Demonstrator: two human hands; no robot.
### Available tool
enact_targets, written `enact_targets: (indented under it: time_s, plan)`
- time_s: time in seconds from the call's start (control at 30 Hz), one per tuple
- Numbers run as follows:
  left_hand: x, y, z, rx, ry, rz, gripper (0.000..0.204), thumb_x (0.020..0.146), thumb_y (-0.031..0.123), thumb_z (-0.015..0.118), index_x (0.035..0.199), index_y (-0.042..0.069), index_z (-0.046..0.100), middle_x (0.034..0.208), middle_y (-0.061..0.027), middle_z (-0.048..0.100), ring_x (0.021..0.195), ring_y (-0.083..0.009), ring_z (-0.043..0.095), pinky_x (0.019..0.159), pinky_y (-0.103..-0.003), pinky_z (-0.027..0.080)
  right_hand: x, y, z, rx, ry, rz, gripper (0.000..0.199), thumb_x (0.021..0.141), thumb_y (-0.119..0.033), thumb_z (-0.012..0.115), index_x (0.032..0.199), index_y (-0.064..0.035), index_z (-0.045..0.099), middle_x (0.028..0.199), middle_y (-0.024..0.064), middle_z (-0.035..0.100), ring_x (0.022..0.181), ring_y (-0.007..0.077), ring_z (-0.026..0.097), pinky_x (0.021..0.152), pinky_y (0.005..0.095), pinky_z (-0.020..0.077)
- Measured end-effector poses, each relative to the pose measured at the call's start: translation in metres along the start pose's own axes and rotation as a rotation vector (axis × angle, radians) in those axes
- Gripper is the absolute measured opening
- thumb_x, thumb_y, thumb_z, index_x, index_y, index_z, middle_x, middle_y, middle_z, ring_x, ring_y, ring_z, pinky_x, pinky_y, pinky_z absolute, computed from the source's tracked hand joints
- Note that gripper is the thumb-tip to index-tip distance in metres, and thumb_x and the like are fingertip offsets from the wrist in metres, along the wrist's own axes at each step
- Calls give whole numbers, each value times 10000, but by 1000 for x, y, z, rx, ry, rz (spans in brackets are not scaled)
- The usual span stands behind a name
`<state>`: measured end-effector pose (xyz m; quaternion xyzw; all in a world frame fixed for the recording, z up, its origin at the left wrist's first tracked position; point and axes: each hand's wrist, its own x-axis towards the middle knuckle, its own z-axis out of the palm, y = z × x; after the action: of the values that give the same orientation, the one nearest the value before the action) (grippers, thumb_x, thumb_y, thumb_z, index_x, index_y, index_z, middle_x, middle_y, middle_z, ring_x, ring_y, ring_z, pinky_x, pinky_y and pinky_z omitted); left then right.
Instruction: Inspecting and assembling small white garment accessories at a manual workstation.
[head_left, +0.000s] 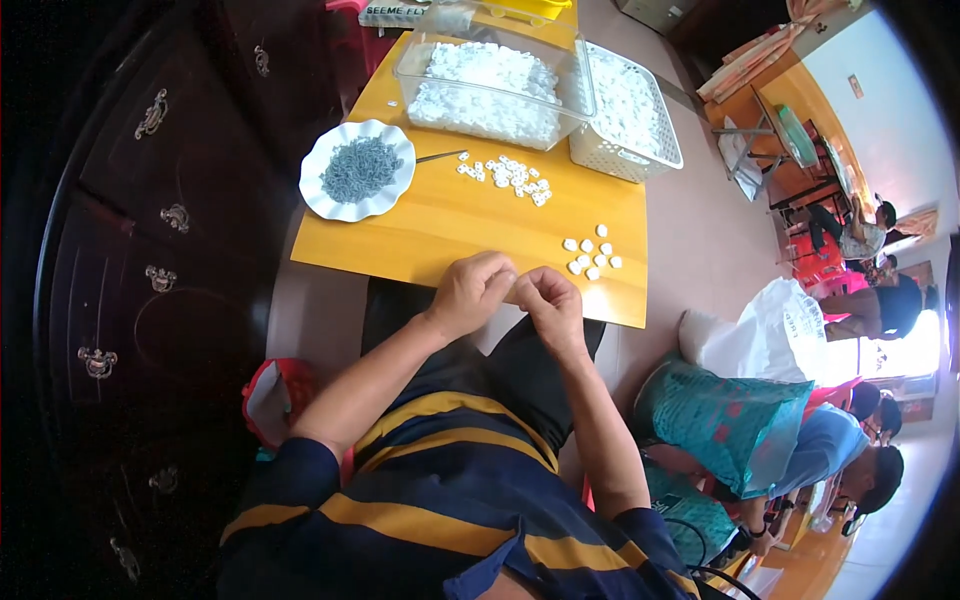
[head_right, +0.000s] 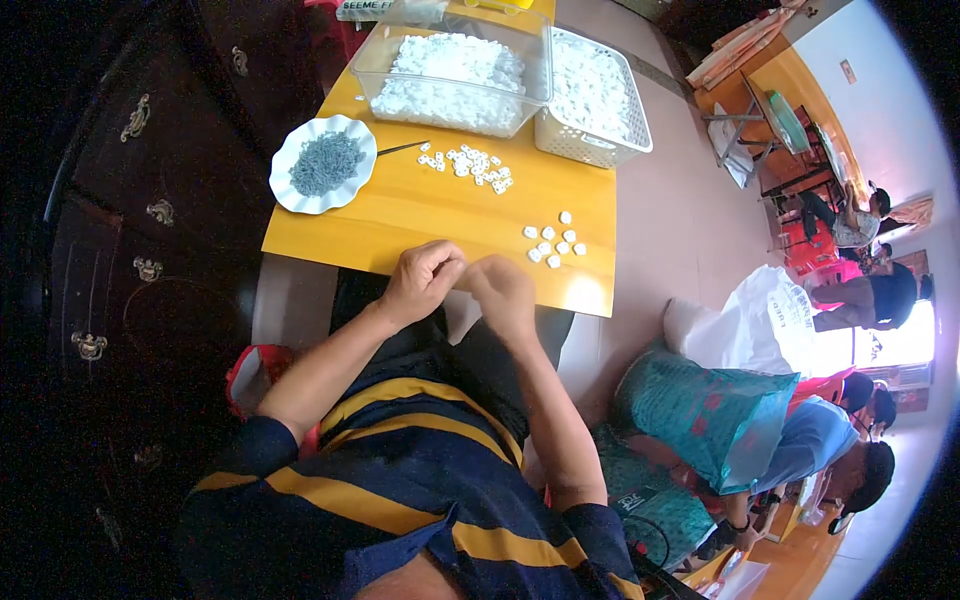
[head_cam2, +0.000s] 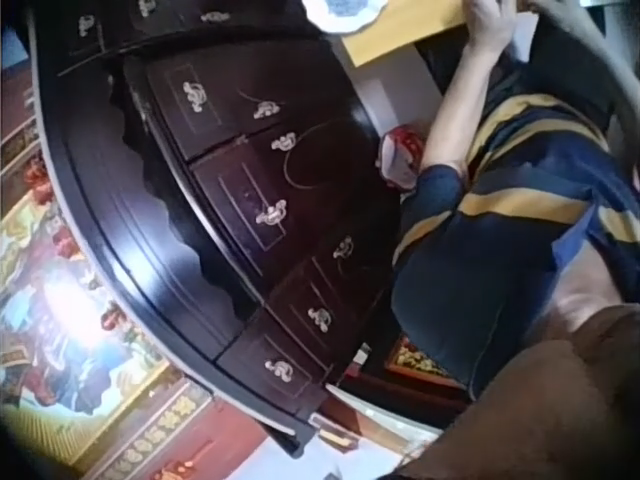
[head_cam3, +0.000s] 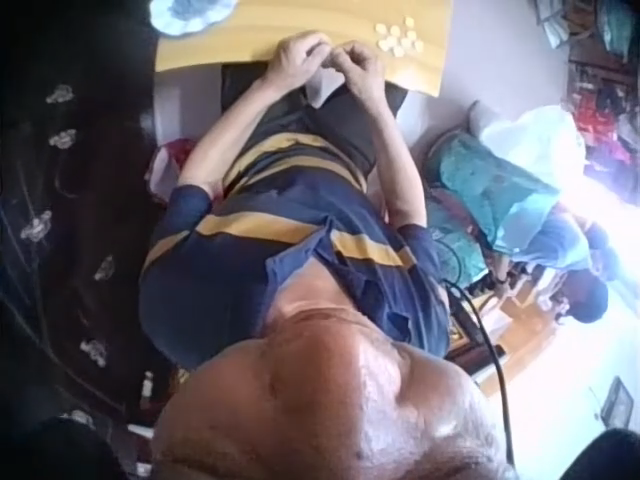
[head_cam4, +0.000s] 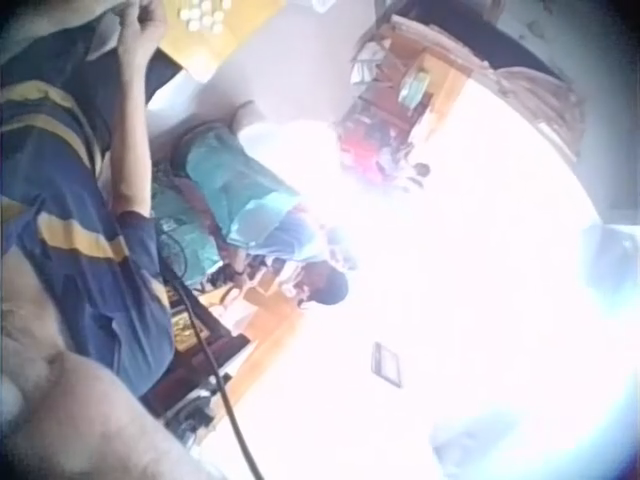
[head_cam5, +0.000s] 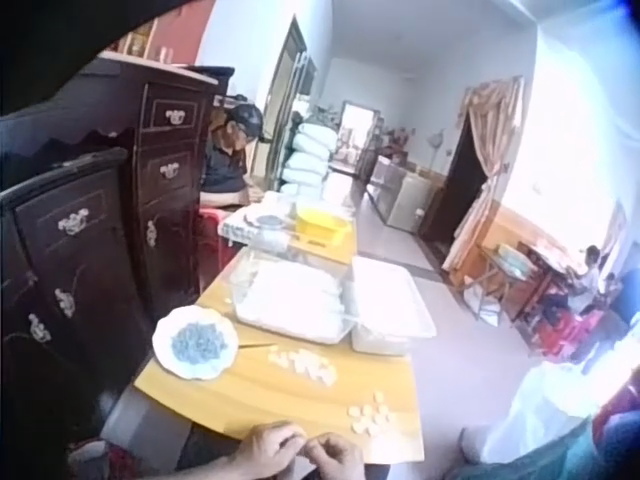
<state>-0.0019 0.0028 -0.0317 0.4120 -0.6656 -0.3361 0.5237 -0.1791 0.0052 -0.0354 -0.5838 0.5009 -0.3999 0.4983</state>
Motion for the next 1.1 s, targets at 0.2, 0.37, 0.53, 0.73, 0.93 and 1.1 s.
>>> enact_targets:
  time_s: [0.2, 0.37, 0.53, 0.73, 0.93, 1.1]
  plan:
    - [1, -9, -6, 143, 41, 43, 122, 946, 79, 582, 854, 0, 568, 744, -155, 604, 687, -332, 617, 622, -393, 478, 10, -2, 11, 213, 2, 100, 82, 960, -88, 646, 915, -19, 656, 791, -17, 641, 705, 61, 568, 681, 217, 460]
    - [1, -14, -8, 110, 34, 0, 149, 963, 110, 570, 865, 1, 548, 735, -173, 584, 694, -353, 603, 634, -412, 471, 13, 5, 17, 174, 13, 91, 59, 950, -68, 660, 936, -11, 661, 821, -12, 659, 748, 67, 598, 722, 227, 496]
    - [4, -19, -6, 60, 32, -28, 142, 960, 96, 574, 854, 2, 562, 734, -163, 591, 677, -334, 596, 627, -400, 469, 15, -4, 15, -52, 16, 3, 52, 936, -52, 671, 951, -3, 660, 835, -21, 661, 791, 56, 606, 754, 223, 509]
    - [5, -15, -8, 56, 61, -19, 96, 937, 52, 602, 856, 2, 595, 725, -135, 611, 639, -255, 606, 603, -351, 474, 20, -12, 20, -26, -9, 15, 142, 937, -105, 673, 969, 28, 634, 776, -2, 633, 726, 59, 578, 655, 236, 489]
    - [6, -24, -4, 10, 129, -35, 107, 916, 40, 613, 820, 8, 576, 691, -129, 598, 597, -251, 599, 556, -353, 464, 23, -10, 19, -68, -45, -38, 91, 913, -93, 672, 899, -6, 649, 730, -17, 617, 675, 51, 560, 609, 242, 475]
    - [4, -30, -10, -161, 126, -320, 147, 999, 76, 548, 872, 4, 570, 735, -34, 611, 642, -98, 540, 603, -280, 464, 41, -16, 9, -424, 151, -92, 135, 893, -139, 678, 915, -6, 681, 777, 160, 684, 711, 221, 674, 693, 329, 533]
